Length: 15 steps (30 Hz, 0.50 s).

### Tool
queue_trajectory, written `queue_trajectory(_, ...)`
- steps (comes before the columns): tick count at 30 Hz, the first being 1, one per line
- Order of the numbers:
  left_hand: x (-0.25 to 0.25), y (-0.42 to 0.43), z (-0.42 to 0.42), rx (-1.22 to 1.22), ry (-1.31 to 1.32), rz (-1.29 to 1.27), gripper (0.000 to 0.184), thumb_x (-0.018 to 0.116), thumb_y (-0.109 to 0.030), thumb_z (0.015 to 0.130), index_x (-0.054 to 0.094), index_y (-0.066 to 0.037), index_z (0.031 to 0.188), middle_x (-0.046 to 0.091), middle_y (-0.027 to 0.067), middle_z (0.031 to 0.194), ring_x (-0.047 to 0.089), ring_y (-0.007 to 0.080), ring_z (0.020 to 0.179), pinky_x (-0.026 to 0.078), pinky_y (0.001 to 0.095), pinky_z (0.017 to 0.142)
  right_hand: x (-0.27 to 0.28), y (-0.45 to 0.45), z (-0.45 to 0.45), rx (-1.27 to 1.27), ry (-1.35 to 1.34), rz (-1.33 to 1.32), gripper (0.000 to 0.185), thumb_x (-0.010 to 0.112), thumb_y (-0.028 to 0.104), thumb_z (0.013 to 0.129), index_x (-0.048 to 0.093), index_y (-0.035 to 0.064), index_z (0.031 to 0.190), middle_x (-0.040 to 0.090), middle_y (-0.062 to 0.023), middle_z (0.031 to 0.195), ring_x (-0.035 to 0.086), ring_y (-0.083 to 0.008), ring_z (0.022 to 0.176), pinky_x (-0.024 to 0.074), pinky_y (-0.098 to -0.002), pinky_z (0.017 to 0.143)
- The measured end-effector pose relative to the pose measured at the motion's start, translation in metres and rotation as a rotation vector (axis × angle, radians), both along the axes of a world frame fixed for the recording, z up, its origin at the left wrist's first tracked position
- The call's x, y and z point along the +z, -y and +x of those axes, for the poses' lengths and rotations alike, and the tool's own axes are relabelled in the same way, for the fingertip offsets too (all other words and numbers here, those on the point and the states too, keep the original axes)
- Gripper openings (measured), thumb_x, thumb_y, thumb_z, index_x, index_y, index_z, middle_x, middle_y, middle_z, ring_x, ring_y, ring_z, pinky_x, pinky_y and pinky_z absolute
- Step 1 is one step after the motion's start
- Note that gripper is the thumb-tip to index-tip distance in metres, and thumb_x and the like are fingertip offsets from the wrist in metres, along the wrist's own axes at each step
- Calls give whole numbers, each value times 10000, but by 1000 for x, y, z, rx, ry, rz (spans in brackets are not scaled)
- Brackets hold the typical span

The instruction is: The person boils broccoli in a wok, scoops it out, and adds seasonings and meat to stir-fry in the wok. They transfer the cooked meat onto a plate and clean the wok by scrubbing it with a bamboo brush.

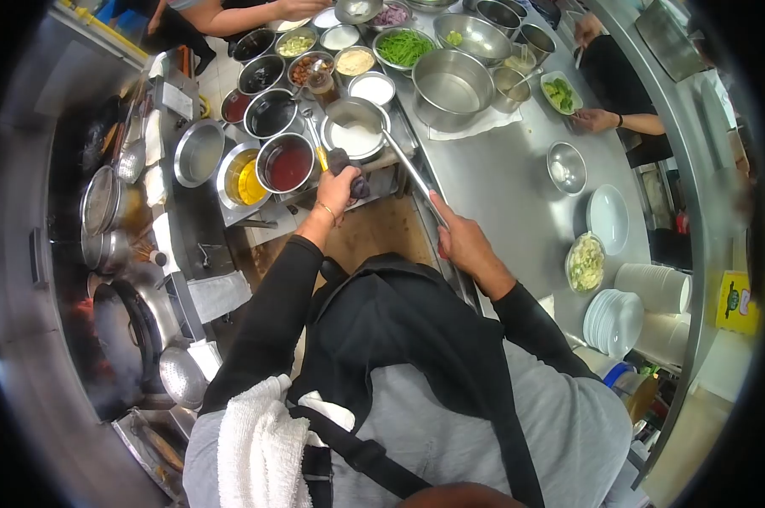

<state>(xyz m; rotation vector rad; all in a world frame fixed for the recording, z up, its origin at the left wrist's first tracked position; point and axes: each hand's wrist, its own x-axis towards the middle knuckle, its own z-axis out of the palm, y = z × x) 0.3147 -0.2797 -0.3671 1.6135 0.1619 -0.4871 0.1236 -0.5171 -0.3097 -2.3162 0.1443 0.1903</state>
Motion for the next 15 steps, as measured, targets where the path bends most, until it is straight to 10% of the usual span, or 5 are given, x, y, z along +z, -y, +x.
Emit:
queue_trajectory(11, 6, 3, -1, -32, -47, 28, 237, 691, -282, 870, 669, -48, 898, 637, 8, 740, 580, 109, 564, 397, 242, 448, 3, 8, -7, -37, -57, 239, 747, 610, 64, 909, 339, 232, 1585, 663, -304, 859, 658, -477, 766, 525, -489, 727)
queue_trajectory(15, 12, 10, -6, 42, -52, -51, 259, 703, -296, 839, 673, -38, 826, 588, 12, 644, 507, 115, 462, 400, 280, 426, 27, 10, 0, -62, -175, 408, 738, 589, 45, 927, 331, 213, 1597, 636, -149, 724, 587, -277, 523, 508, -380, 548)
